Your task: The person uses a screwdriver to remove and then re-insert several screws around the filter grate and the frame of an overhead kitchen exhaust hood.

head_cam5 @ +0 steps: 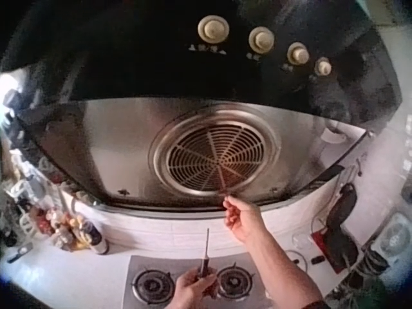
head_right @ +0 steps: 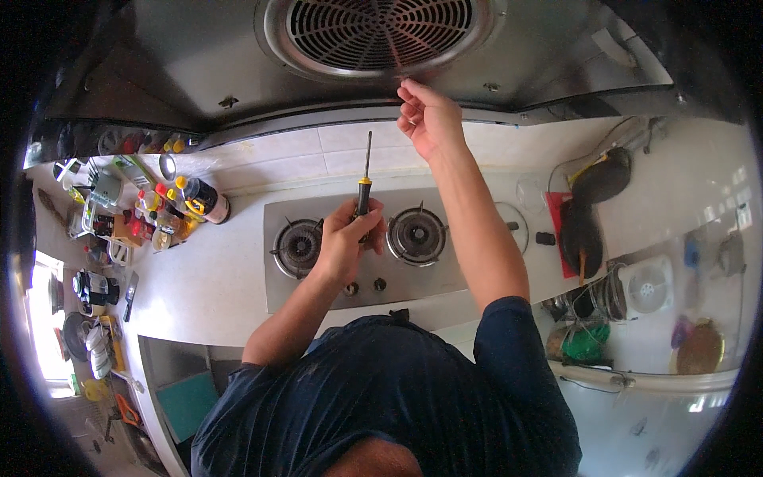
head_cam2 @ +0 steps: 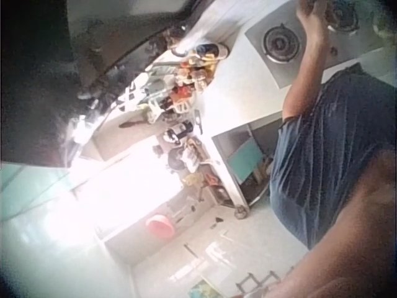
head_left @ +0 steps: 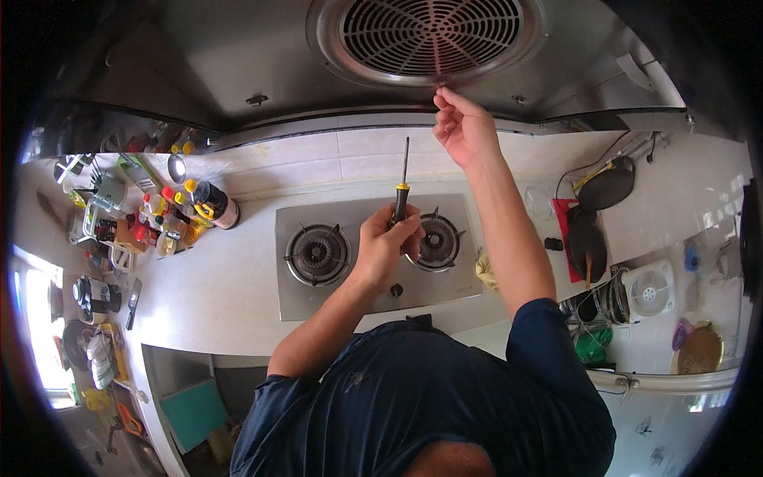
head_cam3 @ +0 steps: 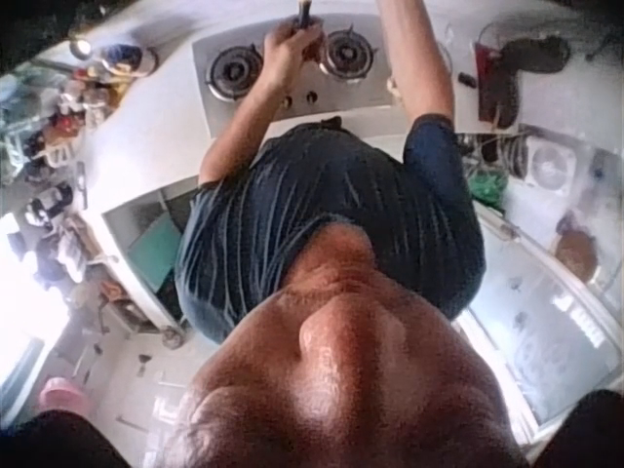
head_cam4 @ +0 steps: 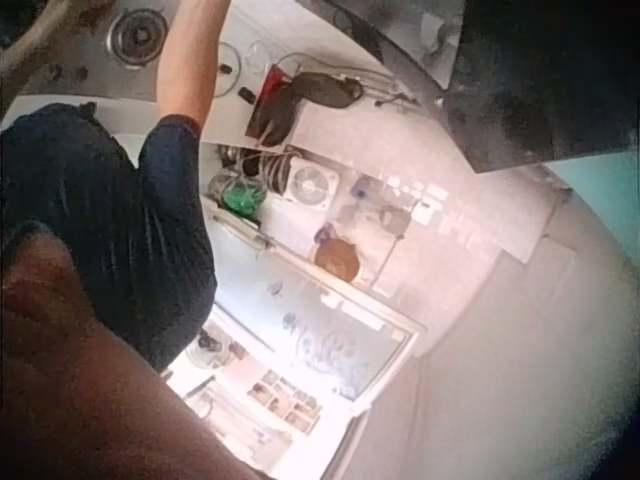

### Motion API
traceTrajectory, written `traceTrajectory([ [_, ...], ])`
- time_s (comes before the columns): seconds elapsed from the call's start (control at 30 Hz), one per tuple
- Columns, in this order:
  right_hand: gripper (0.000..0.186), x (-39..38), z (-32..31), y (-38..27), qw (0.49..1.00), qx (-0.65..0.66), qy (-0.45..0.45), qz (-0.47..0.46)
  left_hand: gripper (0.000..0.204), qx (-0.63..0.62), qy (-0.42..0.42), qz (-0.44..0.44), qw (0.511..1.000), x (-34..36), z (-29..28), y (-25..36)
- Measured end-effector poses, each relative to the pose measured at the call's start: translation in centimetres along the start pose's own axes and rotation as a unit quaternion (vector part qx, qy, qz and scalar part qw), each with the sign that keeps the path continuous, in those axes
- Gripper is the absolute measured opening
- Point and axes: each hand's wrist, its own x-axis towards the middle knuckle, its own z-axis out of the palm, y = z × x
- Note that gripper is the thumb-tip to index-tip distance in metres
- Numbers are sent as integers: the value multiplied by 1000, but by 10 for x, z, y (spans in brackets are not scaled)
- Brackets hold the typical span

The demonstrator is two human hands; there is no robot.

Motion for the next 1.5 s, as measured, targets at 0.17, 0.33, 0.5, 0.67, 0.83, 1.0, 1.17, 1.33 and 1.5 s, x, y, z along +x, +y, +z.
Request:
traceTrajectory([
  [0.17,11,-67,9,4,962,-251,-23,-101,16,0,-4,-14,1000,-1,4,1],
  [0.33,11,-159,51,-8,562,-632,-278,-455,14,57,-30,-40,997,17,-4,-33],
  [0.5,27,-225,136,-64,457,-692,-487,-272,21,140,26,-76,987,10,30,-18],
  [0.67,39,-211,116,-62,441,-704,-496,-253,32,100,47,-155,982,-1,32,3],
  [0.83,52,-151,6,23,660,-617,-106,-416,43,-54,32,-45,997,3,-1,-26],
  [1.0,65,-172,-55,89,830,-488,-142,-230,45,-159,-28,-69,984,5,13,-16],
  [1.17,62,-169,-87,85,760,-575,-110,-283,53,-147,-61,-173,972,15,25,-26],
  [1.33,43,-169,-116,87,788,-552,1,-273,50,148,-122,-267,944,39,21,-19],
  [1.5,35,-173,-145,94,826,-502,93,-239,40,177,-55,-61,981,42,30,-13],
])
